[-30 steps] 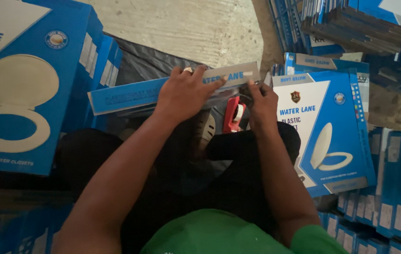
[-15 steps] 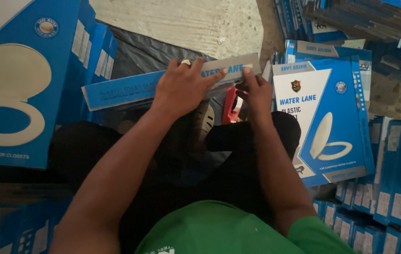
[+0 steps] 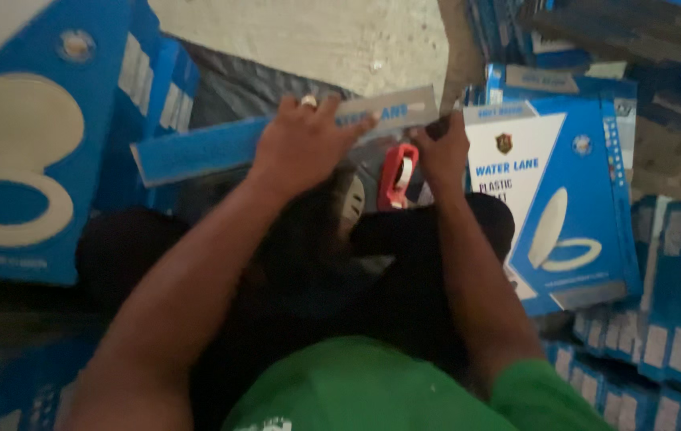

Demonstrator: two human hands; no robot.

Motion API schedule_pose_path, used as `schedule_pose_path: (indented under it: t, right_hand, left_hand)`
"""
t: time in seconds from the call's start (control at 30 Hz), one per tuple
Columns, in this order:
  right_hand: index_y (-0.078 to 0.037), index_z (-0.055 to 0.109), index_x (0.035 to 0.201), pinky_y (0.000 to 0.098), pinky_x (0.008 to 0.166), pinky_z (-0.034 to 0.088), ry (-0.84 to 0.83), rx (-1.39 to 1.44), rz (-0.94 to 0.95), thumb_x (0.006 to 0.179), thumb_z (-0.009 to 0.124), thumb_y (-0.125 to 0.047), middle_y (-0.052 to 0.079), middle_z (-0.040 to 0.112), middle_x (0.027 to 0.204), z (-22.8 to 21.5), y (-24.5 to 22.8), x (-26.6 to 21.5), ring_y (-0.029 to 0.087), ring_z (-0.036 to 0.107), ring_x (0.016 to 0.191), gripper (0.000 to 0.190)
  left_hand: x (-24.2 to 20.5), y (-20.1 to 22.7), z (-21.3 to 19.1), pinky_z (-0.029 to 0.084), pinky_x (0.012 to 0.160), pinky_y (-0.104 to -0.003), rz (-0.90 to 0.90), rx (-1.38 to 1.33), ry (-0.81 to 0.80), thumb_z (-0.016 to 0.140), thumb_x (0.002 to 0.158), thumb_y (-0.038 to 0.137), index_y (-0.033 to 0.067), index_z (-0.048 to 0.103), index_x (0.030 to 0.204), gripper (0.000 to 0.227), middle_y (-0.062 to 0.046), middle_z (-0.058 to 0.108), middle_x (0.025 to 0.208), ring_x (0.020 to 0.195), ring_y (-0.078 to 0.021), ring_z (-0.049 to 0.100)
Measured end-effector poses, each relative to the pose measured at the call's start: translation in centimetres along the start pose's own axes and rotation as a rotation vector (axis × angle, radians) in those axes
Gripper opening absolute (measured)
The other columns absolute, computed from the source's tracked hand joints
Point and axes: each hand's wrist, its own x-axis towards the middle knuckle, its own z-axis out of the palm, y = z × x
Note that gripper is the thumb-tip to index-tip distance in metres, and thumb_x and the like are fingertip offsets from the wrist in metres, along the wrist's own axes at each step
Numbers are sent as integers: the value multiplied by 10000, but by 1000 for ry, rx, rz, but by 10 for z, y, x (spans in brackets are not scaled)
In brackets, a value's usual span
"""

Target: The person sits on the floor and repeatedly folds and tapes blue product boxes labeled 'Water Lane Plastic Toilet Seat Cover.' They use a handheld tape dispenser to seal the boxes and place the finished boxes into a stack.

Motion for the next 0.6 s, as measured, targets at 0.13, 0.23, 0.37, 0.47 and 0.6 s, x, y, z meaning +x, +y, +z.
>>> schedule_pose_path:
  t: [0.13, 0.23, 0.37, 0.47, 0.6]
  right_hand:
    - [14, 579, 1212, 349, 768, 606, -104, 27, -114, 755, 852, -31, 174, 761, 1051, 0, 12, 13, 226, 756, 922, 534]
    - [-3, 593, 1245, 333, 805, 599, -283, -155, -73, 790, 857, -91, 164, 778, 1066, -7, 23, 17, 208, 768, 965, 533]
    - [-11, 633, 1340, 357, 806, 588, -370, 29, 15, 857, 784, -154, 166, 749, 1221, -32, 20, 34, 248, 726, 982, 526]
    - [-2, 595, 1422, 343, 910, 604, -351, 392, 137, 924, 763, -261, 155, 716, 1323, -51, 3, 41, 222, 726, 1124, 585]
    - [7, 540, 1429, 337, 951, 588, -490, 230, -46, 854, 857, -229, 137, 679, 1318, -50, -38, 48, 223, 696, 1152, 698]
  left_hand:
    - [5, -3, 2, 502, 795, -465, 31, -27, 74, 599, 987, 373, 390, 601, 1424, 437, -185, 640, 1236, 871, -321, 719]
    - [2, -1, 3, 500, 835, -473, 30, 14, 135, 598, 1001, 337, 406, 615, 1421, 427, -113, 650, 1227, 917, -300, 720]
    - [6, -5, -2, 501, 835, -470, 20, -12, 66, 587, 1000, 377, 396, 607, 1433, 433, -131, 648, 1182, 910, -306, 721]
    - [6, -4, -3, 501, 838, -461, 19, -32, 29, 589, 997, 396, 399, 593, 1440, 443, -144, 647, 1137, 901, -316, 719]
    - [8, -1, -5, 495, 821, -471, 23, -12, 12, 582, 1012, 389, 408, 584, 1438, 427, -160, 650, 1140, 855, -307, 719]
